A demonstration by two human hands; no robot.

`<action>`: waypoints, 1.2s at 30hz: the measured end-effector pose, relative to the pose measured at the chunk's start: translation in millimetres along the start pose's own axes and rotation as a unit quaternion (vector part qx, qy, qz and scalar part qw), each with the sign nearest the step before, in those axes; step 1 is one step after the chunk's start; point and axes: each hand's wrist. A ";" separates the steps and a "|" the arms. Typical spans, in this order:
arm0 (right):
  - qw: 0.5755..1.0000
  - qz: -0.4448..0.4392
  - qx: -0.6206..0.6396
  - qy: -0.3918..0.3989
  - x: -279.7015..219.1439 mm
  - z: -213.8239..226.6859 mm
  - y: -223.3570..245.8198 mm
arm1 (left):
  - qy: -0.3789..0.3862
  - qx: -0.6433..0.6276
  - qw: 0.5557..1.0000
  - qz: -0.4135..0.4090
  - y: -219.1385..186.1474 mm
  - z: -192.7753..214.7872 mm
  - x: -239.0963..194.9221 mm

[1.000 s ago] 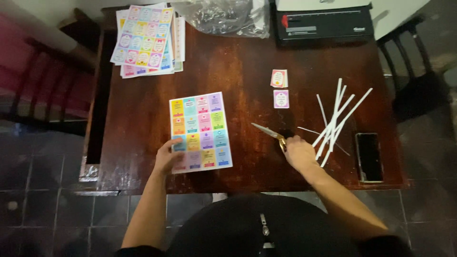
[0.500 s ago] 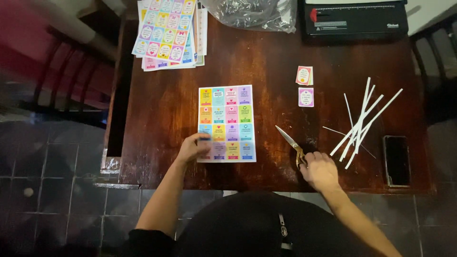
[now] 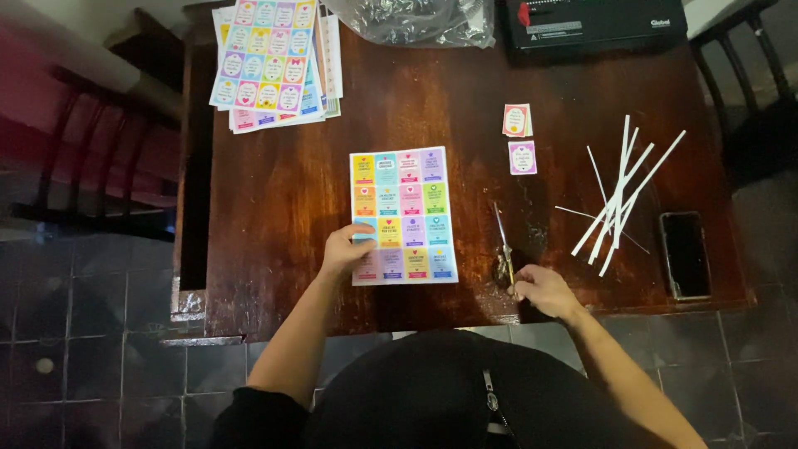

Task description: The person uses scissors to cut individual stickers from printed sheets. They separate the stickers into small piles on the table and then pick up a new sheet to continue cutting.

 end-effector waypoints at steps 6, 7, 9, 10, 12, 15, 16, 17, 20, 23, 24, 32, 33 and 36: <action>0.972 0.050 0.228 0.033 -45.1 -2.2 26.3 | 0.015 0.155 0.988 0.020 -26.4 -9.1 -1.9; 0.972 0.049 0.228 0.032 -47.5 -8.0 20.4 | 0.016 0.155 0.988 0.020 -24.0 -7.3 1.2; 0.962 0.057 0.266 0.011 -52.1 -19.1 9.4 | 0.129 0.164 0.978 0.032 -19.2 -3.2 6.7; 0.962 0.057 0.265 0.010 -54.0 -21.2 4.3 | 0.129 0.163 0.978 0.032 -23.7 -7.8 4.5; 0.948 0.101 0.301 -0.002 -59.1 -26.4 -6.5 | 0.100 0.202 0.974 0.010 -31.8 -17.2 -0.7; 0.940 0.117 0.319 -0.020 -62.4 -39.5 -31.2 | -0.011 0.256 0.966 -0.012 -102.4 -57.4 -35.9; 0.941 0.118 0.318 -0.022 -70.3 -35.6 -25.5 | -0.011 0.255 0.967 -0.014 -118.3 -62.9 -40.0; 0.949 0.094 0.301 -0.022 -76.2 -30.8 -18.8 | -0.030 0.242 0.970 -0.020 -135.2 -67.4 -43.6; 0.959 0.107 0.262 -0.023 -77.3 -32.3 -15.0 | -0.059 0.193 0.973 -0.108 -172.9 -70.8 -53.5; 0.946 0.210 0.243 -0.031 -67.5 -35.0 -14.3 | -0.063 0.148 0.963 -0.215 -195.5 -75.6 -62.2; 0.928 0.278 0.244 -0.038 -64.2 -36.4 -13.5 | -0.059 0.139 0.959 -0.241 -200.6 -77.7 -66.0; 0.942 0.265 0.194 -0.069 -76.9 -6.5 28.0 | 0.010 0.017 0.965 -0.262 -199.8 -93.9 -74.9; 0.950 0.247 0.182 -0.065 -75.3 -6.3 27.2 | 0.011 0.022 0.966 -0.256 -197.5 -93.2 -75.7; 0.948 0.252 0.184 -0.057 -76.0 -7.4 25.5 | 0.008 -0.009 0.971 -0.239 -193.8 -91.8 -75.2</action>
Point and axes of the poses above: each hand's wrist, its own x-axis towards the middle knuckle, its own z-axis out of the back of the hand, y = z × x, and after that the axes turned 12 degrees about -x, right-handed
